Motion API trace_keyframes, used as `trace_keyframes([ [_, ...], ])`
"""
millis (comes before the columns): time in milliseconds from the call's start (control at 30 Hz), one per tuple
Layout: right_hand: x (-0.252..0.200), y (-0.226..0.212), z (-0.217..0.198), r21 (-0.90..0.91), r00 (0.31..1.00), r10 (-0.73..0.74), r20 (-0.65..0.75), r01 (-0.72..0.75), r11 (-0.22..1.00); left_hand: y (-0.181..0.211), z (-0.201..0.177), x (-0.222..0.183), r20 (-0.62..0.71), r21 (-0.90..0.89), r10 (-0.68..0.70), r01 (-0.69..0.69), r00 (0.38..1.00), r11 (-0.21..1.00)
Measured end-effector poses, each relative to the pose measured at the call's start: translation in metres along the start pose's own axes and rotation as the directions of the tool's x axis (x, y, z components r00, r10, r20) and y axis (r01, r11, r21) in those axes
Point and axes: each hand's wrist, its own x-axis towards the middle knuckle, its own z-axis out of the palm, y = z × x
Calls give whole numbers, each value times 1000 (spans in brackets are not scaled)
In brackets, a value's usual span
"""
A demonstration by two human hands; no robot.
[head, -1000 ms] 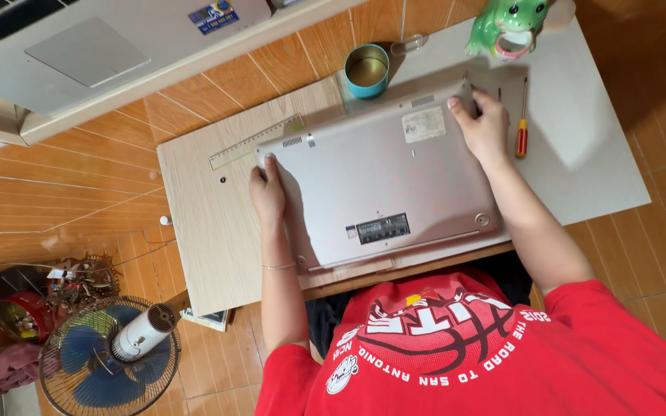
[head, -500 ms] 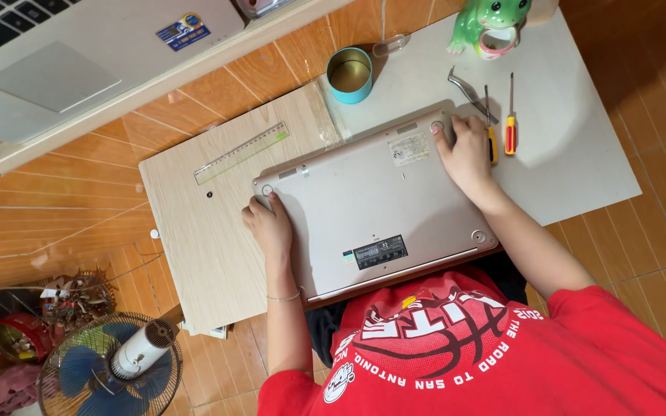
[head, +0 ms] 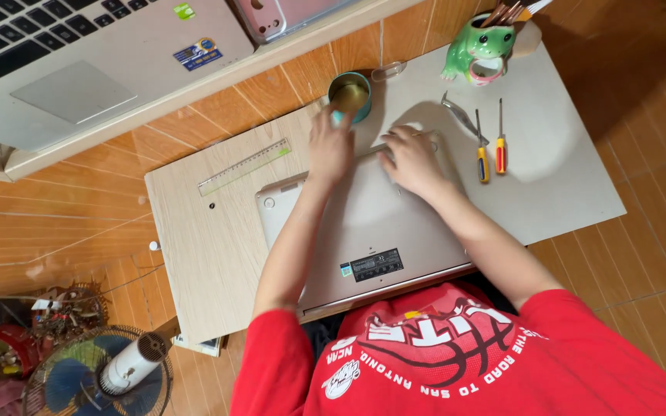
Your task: Measuring dimensions of the laptop casing and unscrewing the back panel for repair.
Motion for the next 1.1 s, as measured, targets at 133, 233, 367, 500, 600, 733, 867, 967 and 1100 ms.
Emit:
trace_keyframes([
  [133, 7, -11, 63, 99, 998, 18, -62, -11, 995, -19, 37, 23, -45, 236, 131, -117, 990, 965],
  [233, 4, -23, 69, 49, 993, -10, -121, 16, 999, -24, 26, 7, -5, 333, 143, -133, 990, 933],
  [367, 4, -26, 62, -29, 990, 41, -135, -45, 999, -21, -11, -25, 107, 362, 165, -193, 980, 912],
  [500, 6, -19, 68, 15, 993, 70, -91, -68, 998, -25, -50, -45, -20, 207, 174, -166, 985, 964],
  [600, 12, -12, 74, -30, 987, 40, -158, -45, 999, -46, -61, -54, -72, 113, 131, -122, 989, 986],
  [733, 17, -18, 71, -10, 988, 70, -137, -72, 997, -80, -74, -85, -25, 153, -208, 210, 978, 966],
  [867, 22, -17, 68, -58, 996, 55, -75, -60, 996, -98, -83, -136, -65, 150, -392, 397, 918, 905],
  [967, 26, -23, 59, -110, 982, -87, -168, 69, 992, -85, -93, -145, -48, -24, -466, 465, 884, 885],
  [1100, 25, -24, 58, -45, 997, -27, -73, 24, 999, -86, -94, -146, -59, -207, -498, 478, 865, 854],
])
